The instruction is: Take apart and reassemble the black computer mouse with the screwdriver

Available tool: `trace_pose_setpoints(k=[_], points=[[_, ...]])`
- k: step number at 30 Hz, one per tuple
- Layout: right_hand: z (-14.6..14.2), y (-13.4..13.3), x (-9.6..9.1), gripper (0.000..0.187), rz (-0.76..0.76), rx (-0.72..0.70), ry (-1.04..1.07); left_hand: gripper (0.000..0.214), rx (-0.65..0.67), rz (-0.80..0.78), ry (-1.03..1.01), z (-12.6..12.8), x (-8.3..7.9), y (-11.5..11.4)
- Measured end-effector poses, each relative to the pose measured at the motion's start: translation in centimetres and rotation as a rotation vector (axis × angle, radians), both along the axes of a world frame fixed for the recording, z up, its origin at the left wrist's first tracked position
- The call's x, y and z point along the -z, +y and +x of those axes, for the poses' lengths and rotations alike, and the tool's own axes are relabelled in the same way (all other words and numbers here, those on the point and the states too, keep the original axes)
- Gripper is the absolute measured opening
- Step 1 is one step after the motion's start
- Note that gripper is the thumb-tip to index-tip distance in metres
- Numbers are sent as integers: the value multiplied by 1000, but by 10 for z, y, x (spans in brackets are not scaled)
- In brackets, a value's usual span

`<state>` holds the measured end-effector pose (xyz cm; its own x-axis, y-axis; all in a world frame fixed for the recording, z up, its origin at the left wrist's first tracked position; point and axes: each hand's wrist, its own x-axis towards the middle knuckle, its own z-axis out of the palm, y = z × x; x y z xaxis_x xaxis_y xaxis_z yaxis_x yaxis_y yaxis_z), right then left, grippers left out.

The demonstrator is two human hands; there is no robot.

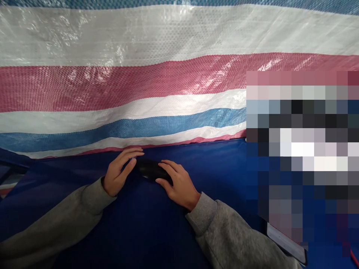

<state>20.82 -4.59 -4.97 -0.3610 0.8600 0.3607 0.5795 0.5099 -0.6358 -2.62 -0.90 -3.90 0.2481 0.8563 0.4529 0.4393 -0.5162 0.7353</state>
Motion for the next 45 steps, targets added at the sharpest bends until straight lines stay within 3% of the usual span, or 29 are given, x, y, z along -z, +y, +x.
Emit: trace_pose_setpoints(k=[7, 12, 15, 22, 40, 45], points=[[0, 3, -1, 31, -21, 117, 11, 51, 218, 280, 416, -1, 7, 0], [-1, 4, 0, 39, -32, 123, -3, 56, 198, 245, 560, -1, 7, 3], [-1, 3, 3, 49, 20, 63, -56, 58, 212, 173, 584, -2, 6, 5], [-1, 3, 6, 49, 76, 16, -99, 63, 248, 116, 571, 0, 7, 6], [-2, -1, 7, 46, 225, 40, -70, 66, 261, 104, 496, -4, 14, 8], [-2, -1, 6, 46, 194, 57, -73, 73, 263, 97, 517, -3, 13, 8]])
